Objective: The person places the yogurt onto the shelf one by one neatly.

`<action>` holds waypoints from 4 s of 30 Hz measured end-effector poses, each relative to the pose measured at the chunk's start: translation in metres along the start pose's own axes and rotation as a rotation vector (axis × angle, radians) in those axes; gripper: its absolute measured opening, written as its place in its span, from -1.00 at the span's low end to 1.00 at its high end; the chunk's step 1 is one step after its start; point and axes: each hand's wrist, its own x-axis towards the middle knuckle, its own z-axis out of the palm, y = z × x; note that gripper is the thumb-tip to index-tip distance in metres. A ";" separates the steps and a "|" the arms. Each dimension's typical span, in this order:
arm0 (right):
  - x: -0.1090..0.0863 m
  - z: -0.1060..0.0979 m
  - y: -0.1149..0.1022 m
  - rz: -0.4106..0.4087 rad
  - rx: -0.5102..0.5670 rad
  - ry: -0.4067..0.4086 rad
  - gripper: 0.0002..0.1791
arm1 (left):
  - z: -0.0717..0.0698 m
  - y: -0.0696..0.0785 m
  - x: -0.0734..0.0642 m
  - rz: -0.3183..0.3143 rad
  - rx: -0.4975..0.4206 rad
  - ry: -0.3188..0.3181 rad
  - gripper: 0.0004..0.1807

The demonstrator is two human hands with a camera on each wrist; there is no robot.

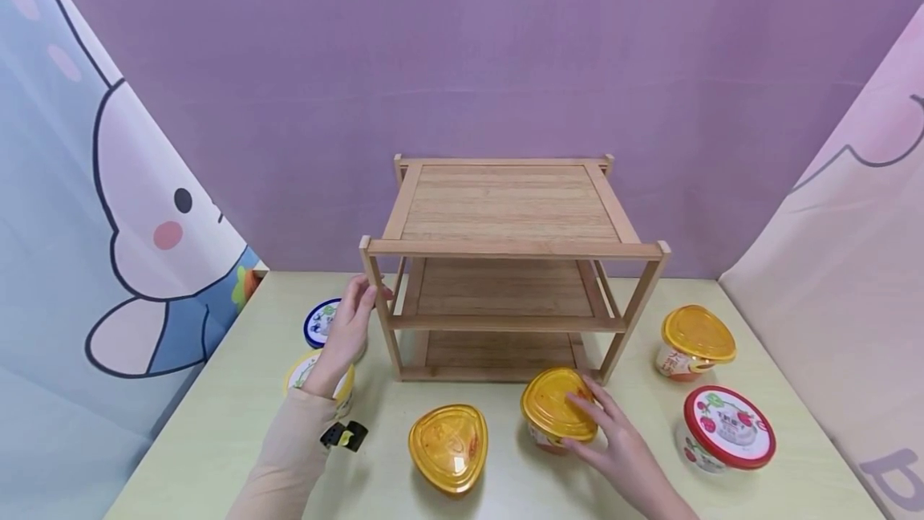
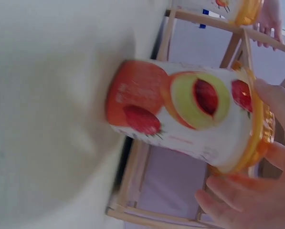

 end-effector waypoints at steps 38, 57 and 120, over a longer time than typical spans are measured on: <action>-0.001 0.018 -0.004 0.216 0.275 0.084 -0.24 | 0.000 0.000 -0.001 -0.042 -0.016 -0.007 -0.69; 0.035 -0.027 -0.032 -0.003 0.161 0.051 -0.23 | 0.001 -0.001 -0.001 -0.028 0.003 0.009 -0.69; 0.227 -0.118 -0.169 -0.108 0.622 -0.266 -0.36 | 0.001 0.000 -0.002 0.010 -0.020 -0.007 -0.70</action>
